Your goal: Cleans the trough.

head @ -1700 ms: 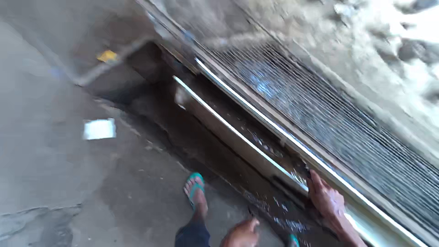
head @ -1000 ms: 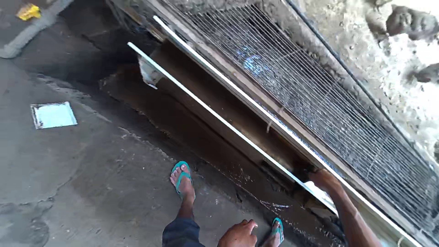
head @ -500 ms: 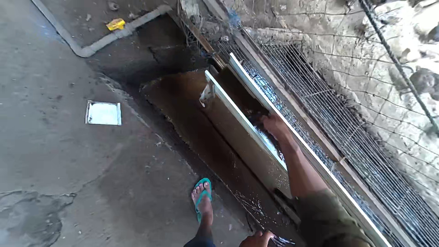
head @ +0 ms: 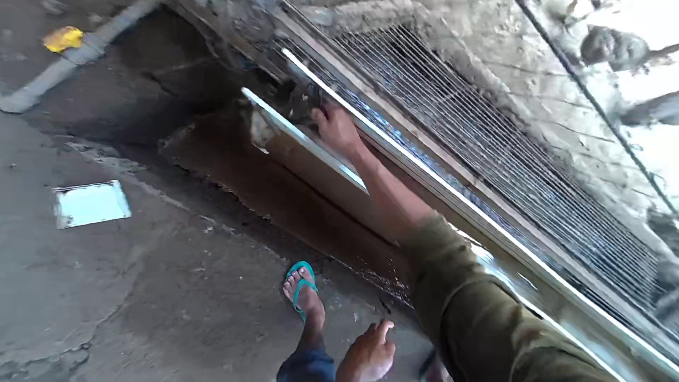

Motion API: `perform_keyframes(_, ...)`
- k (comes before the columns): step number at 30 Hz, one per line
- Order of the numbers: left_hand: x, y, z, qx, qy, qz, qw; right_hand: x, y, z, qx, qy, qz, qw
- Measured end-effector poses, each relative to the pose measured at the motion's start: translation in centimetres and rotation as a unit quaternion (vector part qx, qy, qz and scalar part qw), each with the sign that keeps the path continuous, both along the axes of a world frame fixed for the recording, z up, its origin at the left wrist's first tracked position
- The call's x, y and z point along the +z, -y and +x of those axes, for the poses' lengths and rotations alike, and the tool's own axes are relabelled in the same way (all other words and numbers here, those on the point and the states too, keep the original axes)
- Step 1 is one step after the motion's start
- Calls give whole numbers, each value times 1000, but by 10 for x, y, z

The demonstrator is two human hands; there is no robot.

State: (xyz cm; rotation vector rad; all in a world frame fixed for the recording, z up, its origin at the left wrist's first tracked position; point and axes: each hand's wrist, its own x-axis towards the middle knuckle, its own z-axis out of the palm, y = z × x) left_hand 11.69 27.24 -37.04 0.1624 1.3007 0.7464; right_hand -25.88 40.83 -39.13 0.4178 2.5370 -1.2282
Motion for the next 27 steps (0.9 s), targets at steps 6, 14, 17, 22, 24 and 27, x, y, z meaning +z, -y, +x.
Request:
perform_keyframes(6, -11, -36, 36, -42, 45, -17, 998, 48, -192, 392, -59, 94, 267, 957)
perform_keyframes(14, -19, -82, 95, -150, 64, -13, 987, 33, -427, 667, -223, 579, 305, 722)
perform_keyframes(17, -21, -78, 100, -150, 59, -20, 987, -1, -443, 645, -184, 572, 287, 746)
perform_keyframes(22, -17, -65, 94, -128, 52, 5, 990, 19, -349, 479, -100, 499, 233, 828)
perform_keyframes(24, -10, -62, 81, -113, 46, 33, 992, 29, -300, 401, -46, 469, 212, 856)
perform_keyframes(27, -1, -45, 51, -77, 20, 53, 995, 42, -209, 275, 12, 416, 196, 888)
